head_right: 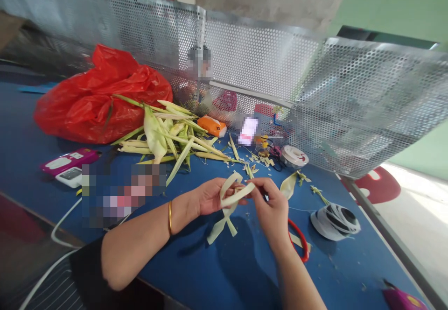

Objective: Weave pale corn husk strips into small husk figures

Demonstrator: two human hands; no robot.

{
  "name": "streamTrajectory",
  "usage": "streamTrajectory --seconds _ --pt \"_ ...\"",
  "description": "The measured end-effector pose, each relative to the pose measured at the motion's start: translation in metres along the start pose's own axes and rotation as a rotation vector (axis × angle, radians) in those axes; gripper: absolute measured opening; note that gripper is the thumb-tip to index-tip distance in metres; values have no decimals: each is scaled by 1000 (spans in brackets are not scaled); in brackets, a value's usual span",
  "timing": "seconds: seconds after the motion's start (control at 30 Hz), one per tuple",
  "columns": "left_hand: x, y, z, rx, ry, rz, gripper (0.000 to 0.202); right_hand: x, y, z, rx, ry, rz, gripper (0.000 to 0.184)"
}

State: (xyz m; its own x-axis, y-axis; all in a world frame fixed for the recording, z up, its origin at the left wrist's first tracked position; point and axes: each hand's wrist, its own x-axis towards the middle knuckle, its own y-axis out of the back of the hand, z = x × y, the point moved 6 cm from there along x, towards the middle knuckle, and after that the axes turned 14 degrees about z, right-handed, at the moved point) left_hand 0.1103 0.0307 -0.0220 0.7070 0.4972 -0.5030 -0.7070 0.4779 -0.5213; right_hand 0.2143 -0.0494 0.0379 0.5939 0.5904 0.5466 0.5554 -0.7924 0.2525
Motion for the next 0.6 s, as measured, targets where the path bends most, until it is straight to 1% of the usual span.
streamTrajectory --seconds 0.07,0.1,0.17,0.27,0.33,0.4,0.43,0.47,0.5,0.6 --pt "-2 -2 0 6 13 -24 12 1 3 17 110 -231 92 20" --pt "-3 -2 0 16 7 -17 10 1 3 24 168 -325 122 24" --pt "-4 -2 -2 45 4 -5 8 0 -1 37 271 -471 140 32" --pt "-5 -3 -4 32 48 -9 16 -3 -10 54 357 -657 105 37" --pt "-5 -3 -4 -49 102 -35 22 -6 -15 61 381 -764 64 40" --pt "-5 -4 1 -168 135 -68 26 -9 -18 64 363 -833 21 44" --pt "-6 -3 4 -224 144 -75 27 -10 -18 64 334 -834 11 45" --pt "-6 -2 6 -272 149 -69 29 -9 -16 62 296 -800 13 45" --pt "-5 -1 9 -310 151 -47 30 -7 -13 57 253 -730 34 44" --pt "-4 8 11 -341 148 83 35 -2 -3 34 96 -403 96 39"
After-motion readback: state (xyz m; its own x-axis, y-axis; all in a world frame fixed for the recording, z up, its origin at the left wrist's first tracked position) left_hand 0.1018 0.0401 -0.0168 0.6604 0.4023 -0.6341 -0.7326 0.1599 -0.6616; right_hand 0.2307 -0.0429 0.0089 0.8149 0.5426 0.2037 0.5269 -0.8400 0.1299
